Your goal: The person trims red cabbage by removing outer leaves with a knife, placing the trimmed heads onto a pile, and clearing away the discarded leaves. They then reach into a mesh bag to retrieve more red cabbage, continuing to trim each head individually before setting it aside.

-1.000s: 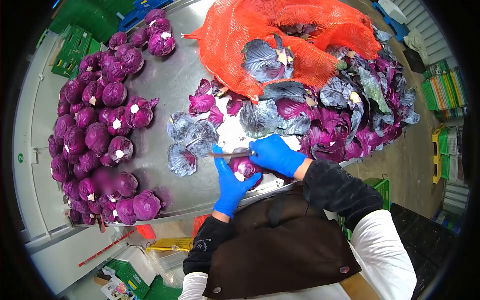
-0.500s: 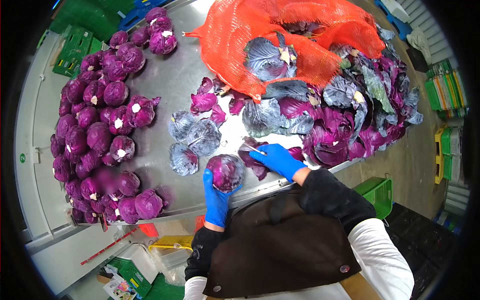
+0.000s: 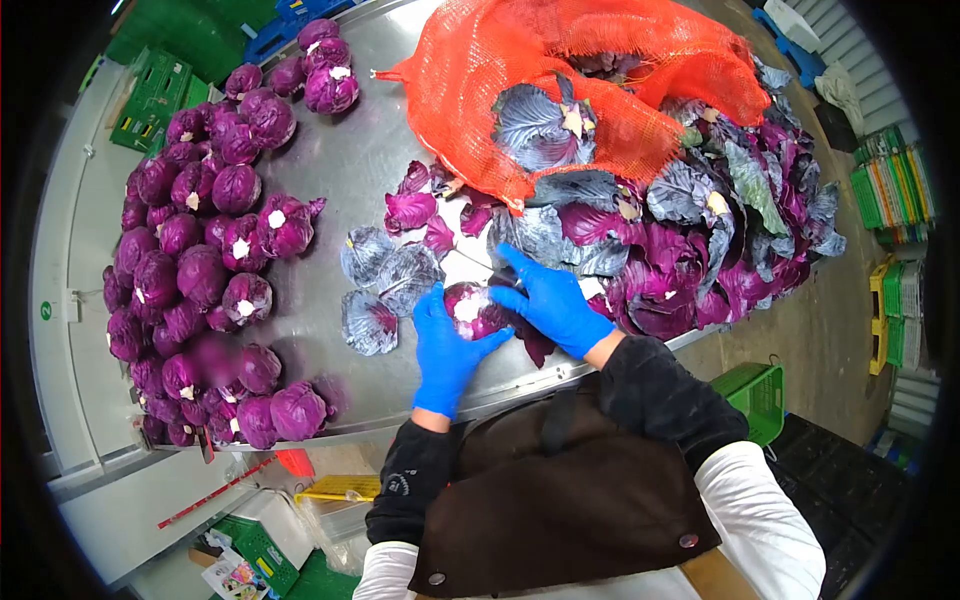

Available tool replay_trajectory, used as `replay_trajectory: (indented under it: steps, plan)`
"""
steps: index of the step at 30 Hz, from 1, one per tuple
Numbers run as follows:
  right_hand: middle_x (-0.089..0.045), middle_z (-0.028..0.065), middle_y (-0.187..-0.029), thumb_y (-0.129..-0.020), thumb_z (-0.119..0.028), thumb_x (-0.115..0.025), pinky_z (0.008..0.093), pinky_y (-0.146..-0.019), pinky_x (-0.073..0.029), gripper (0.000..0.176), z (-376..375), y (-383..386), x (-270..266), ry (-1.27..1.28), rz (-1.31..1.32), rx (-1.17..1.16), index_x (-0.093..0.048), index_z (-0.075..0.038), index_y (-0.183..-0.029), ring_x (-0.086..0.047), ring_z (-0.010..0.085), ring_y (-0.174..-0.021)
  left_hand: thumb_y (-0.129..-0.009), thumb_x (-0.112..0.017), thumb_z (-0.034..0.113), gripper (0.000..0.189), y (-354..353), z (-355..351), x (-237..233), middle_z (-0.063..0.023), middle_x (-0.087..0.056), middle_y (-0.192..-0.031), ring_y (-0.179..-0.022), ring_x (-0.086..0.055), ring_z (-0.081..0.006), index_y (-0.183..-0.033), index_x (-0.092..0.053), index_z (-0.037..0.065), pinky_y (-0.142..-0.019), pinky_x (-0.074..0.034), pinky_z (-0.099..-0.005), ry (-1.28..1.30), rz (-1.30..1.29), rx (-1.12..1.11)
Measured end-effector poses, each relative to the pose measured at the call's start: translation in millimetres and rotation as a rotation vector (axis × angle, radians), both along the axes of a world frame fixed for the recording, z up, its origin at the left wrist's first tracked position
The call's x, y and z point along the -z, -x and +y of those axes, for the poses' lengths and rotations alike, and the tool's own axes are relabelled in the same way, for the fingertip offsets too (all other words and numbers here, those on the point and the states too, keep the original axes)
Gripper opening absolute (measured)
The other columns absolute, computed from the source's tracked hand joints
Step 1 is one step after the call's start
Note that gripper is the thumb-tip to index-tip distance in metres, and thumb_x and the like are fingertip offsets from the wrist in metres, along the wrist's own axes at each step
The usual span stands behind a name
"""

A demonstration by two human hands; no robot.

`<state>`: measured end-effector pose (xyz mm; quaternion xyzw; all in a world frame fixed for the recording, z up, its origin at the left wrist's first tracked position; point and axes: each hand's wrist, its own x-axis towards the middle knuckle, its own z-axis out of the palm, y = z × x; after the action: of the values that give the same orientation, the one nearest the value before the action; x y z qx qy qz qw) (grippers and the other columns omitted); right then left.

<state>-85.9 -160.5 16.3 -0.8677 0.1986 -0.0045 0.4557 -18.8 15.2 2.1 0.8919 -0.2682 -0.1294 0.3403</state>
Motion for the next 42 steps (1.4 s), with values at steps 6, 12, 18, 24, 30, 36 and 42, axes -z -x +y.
replay_trajectory:
  steps: [6, 12, 18, 24, 30, 36, 42]
  plan:
    - [-0.057, 0.0102, -0.067, -0.094, -0.041, -0.045, 0.0371, -0.046, -0.046, 0.058, 33, 28, 15, 0.572, 0.013, -0.164, -0.035, -0.009, -0.141, -0.06, 0.0232, -0.054, -0.057, -0.083, 0.044, 0.108, 11, -15, 15, -0.0285, -0.035, -0.133, -0.12, -0.04, -0.043, -0.135, -0.027, -0.005, -0.094, -0.042, -0.0469, -0.115, -0.008, -0.086]
    - [-0.061, 0.0136, -0.068, -0.094, -0.041, -0.045, 0.039, -0.05, -0.048, 0.052, 32, 19, 16, 0.457, 0.114, -0.165, -0.041, -0.01, -0.136, -0.064, 0.027, -0.061, -0.059, -0.083, 0.042, 0.112, 16, -19, 8, -0.0311, -0.028, -0.14, -0.126, -0.035, -0.044, -0.14, -0.021, -0.005, -0.099, -0.039, -0.0467, -0.102, 0.022, -0.032]
    - [-0.063, 0.0231, -0.087, -0.094, -0.042, -0.045, 0.0502, -0.068, -0.048, 0.04, -17, -19, 41, 0.216, 0.221, -0.096, -0.062, -0.007, -0.1, -0.062, 0.0412, -0.079, -0.058, -0.085, 0.031, 0.105, 41, -10, 15, -0.0254, -0.035, -0.135, -0.122, -0.04, -0.0387, -0.138, -0.026, -0.004, -0.101, -0.037, -0.0442, -0.091, -0.269, -0.052]
    - [-0.066, 0.02, -0.09, -0.081, -0.039, -0.062, 0.0464, -0.075, -0.049, 0.039, -17, -8, 62, 0.013, 0.299, 0.249, -0.064, -0.005, -0.099, -0.063, 0.0378, -0.084, -0.059, -0.085, 0.026, 0.105, 32, 41, 24, -0.0192, -0.034, -0.138, -0.125, -0.039, -0.0306, -0.14, -0.025, -0.002, -0.106, -0.032, -0.0403, 0.473, 0.062, -0.019]
    - [-0.063, 0.0176, -0.112, -0.078, -0.038, -0.07, 0.0397, -0.078, -0.051, 0.079, 8, 3, 13, 0.066, -0.14, -0.145, -0.031, -0.015, -0.142, -0.065, 0.0336, -0.089, -0.054, -0.085, 0.022, 0.114, 19, 30, 28, -0.0186, -0.025, -0.148, -0.135, -0.03, -0.0332, -0.144, -0.019, 0.003, -0.11, -0.028, -0.0408, 0.19, -0.026, 0.19]
    - [-0.065, 0.0161, -0.094, -0.077, -0.038, -0.067, 0.0446, -0.07, -0.051, 0.044, 25, -24, 5, 0.188, -0.1, -0.35, -0.06, -0.012, -0.112, -0.064, 0.0349, -0.08, -0.054, -0.087, 0.023, 0.122, 18, 27, 18, -0.0245, -0.017, -0.15, -0.137, -0.025, -0.0375, -0.146, -0.009, 0.0, -0.11, -0.028, -0.042, 0.109, 0.036, 0.228]
    - [-0.065, 0.0176, -0.083, -0.079, -0.031, -0.06, 0.0479, -0.07, -0.05, 0.027, -21, -41, 53, 0.29, 0.023, 0.039, -0.062, -0.007, -0.09, -0.063, 0.0377, -0.076, -0.055, -0.086, 0.022, 0.115, 28, 54, 48, -0.0277, -0.012, -0.15, -0.137, -0.018, -0.0475, -0.144, -0.017, 0.001, -0.11, -0.026, -0.0459, 0.168, -0.217, 0.372]
